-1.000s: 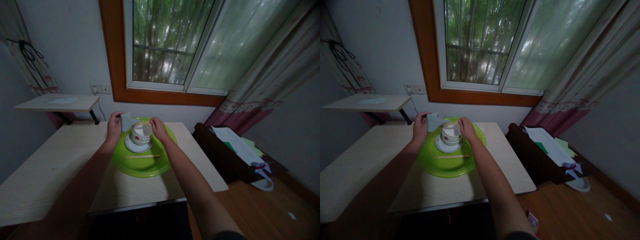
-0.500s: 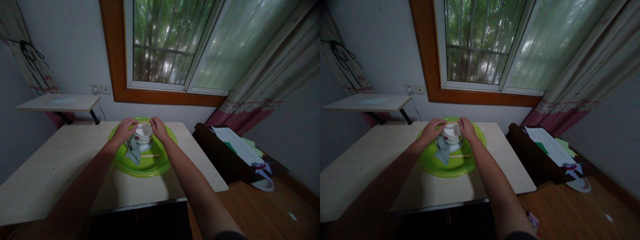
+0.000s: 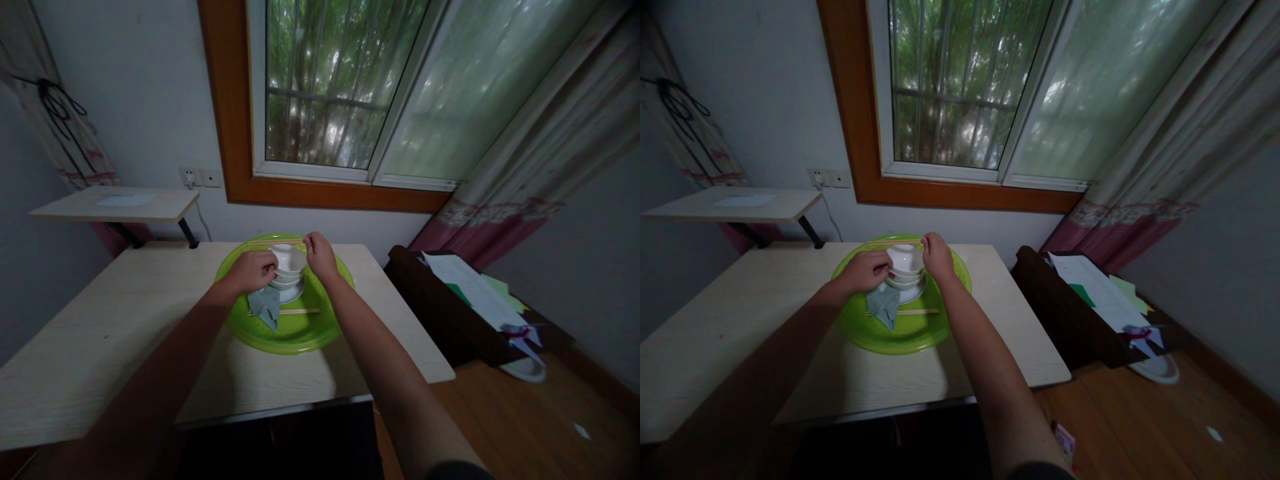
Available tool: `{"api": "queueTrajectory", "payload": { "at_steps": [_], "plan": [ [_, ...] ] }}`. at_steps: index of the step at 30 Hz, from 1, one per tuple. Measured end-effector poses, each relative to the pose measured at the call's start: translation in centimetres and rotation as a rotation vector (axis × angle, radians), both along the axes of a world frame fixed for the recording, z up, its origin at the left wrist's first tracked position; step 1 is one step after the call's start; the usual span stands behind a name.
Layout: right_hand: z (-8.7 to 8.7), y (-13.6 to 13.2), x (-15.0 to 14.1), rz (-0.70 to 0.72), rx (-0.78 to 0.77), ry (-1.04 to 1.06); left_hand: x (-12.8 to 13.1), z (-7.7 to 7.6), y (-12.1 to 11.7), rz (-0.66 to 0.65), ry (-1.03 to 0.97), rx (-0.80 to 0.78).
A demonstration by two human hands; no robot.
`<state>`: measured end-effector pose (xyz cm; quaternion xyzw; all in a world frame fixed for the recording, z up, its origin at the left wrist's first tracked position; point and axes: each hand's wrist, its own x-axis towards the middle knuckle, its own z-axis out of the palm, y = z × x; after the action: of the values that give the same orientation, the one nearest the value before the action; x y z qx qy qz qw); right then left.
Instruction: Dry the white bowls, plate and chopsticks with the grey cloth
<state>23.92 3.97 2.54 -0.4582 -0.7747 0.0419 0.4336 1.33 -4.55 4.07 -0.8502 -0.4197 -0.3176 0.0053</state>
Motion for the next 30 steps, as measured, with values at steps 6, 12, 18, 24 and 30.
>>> {"api": "queueTrajectory", "payload": {
  "at_steps": [6,12,18,24,30],
  "plan": [
    [-0.3,0.4,0.0,-0.042,0.013,0.018,-0.1,1.0,-0.3,-0.024,0.211,-0.190],
    [-0.2,0.5,-0.1,-0.055,-0.008,0.011,0.5,0.6,-2.0,0.091,0.452,-0.507],
    [-0.1,0.4,-0.1,-0.056,-0.016,-0.003,1.9,-0.7,-3.5,0.178,0.613,-0.519],
    [0.2,0.3,0.0,-0.046,-0.037,-0.014,1.1,1.6,-3.5,0.202,0.707,-0.589],
    [0.0,0.4,-0.1,0.062,-0.035,0.011,-2.9,4.8,-2.2,0.213,0.543,-0.403]
  ]
}}
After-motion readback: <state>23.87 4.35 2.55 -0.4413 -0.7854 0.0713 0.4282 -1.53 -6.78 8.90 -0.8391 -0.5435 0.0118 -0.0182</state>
